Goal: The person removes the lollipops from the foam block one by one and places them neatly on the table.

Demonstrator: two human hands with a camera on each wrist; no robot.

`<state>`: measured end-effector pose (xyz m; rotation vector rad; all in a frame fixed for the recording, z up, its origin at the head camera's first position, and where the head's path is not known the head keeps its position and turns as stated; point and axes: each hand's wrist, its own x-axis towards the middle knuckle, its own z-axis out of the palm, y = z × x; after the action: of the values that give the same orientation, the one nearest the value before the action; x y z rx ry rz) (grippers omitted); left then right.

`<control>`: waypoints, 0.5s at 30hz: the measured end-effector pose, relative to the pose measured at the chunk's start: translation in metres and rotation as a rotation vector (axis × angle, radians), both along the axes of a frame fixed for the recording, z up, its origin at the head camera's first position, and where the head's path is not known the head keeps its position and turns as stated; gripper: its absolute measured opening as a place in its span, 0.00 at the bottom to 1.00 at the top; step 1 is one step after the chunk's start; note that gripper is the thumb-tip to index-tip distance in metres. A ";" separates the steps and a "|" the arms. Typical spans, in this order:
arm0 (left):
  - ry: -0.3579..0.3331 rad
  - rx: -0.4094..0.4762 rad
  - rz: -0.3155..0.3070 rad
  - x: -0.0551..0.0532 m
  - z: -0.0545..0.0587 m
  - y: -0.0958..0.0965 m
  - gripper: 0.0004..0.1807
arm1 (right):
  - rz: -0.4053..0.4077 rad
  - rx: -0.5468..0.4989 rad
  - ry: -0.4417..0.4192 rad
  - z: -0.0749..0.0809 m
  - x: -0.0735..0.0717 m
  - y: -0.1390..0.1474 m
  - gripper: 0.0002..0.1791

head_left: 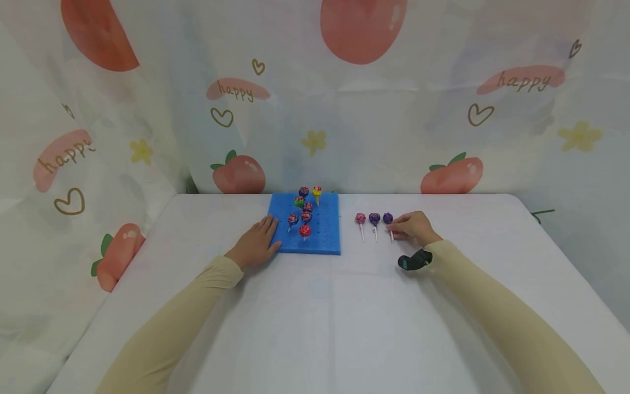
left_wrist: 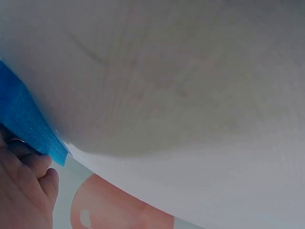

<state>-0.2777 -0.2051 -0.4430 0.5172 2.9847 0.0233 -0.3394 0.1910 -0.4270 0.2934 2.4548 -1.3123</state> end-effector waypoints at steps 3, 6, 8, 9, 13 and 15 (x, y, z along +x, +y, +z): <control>0.000 -0.003 0.004 0.000 0.000 0.000 0.40 | 0.027 0.000 0.003 0.002 0.001 0.001 0.22; 0.005 0.001 0.003 0.000 -0.001 0.000 0.40 | 0.054 -0.013 0.008 0.006 0.003 0.003 0.22; 0.007 0.003 0.003 0.000 -0.001 0.000 0.40 | 0.072 -0.023 0.009 0.008 0.004 0.004 0.23; 0.010 0.003 0.001 0.001 -0.001 0.000 0.39 | 0.076 -0.025 0.008 0.008 0.004 0.004 0.23; 0.017 0.005 -0.005 0.001 -0.001 0.000 0.39 | 0.070 -0.024 0.002 0.007 0.003 0.004 0.21; 0.019 0.007 -0.009 0.001 -0.001 0.000 0.39 | 0.061 -0.024 0.002 0.005 0.003 0.004 0.21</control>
<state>-0.2770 -0.2051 -0.4440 0.5341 3.0018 0.0287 -0.3367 0.1946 -0.4220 0.2101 2.4280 -1.3165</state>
